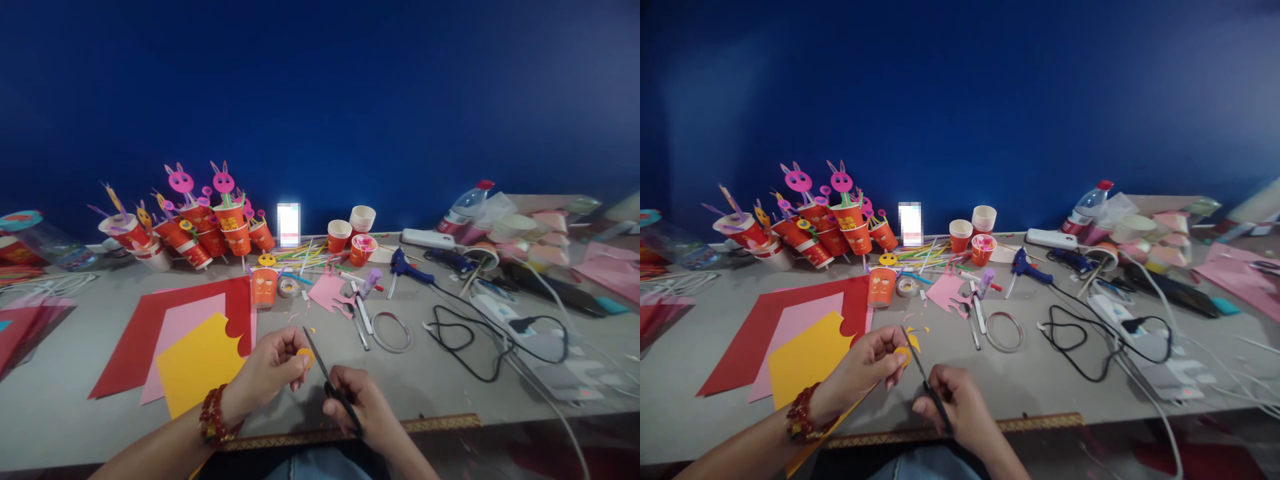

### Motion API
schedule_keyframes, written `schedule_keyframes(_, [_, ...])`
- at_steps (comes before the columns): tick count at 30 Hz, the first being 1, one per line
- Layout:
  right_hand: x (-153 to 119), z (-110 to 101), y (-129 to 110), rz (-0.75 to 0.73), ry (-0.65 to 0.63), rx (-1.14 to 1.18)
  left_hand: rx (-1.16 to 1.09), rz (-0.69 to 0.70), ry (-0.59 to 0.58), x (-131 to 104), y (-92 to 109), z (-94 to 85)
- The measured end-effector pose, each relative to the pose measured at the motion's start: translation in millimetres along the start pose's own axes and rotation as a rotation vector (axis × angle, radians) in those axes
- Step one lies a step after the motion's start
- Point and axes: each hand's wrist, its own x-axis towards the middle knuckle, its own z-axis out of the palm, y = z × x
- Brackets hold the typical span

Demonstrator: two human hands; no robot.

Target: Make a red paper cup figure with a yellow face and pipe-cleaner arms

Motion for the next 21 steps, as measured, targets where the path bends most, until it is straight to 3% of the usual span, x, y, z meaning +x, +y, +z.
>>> schedule_keyframes(13, [-3.6, 3.4, -2.2, -0.012, -0.007, 0.097, -0.171, -0.001, 0.047, -0.3, -5.1, 3.0])
schedule_keyframes(21, [-3.6, 4.3, -6.0, -0.064, -0.002, 0.139, -0.125, 0.029, 0.107, -1.9, -8.0, 3.3])
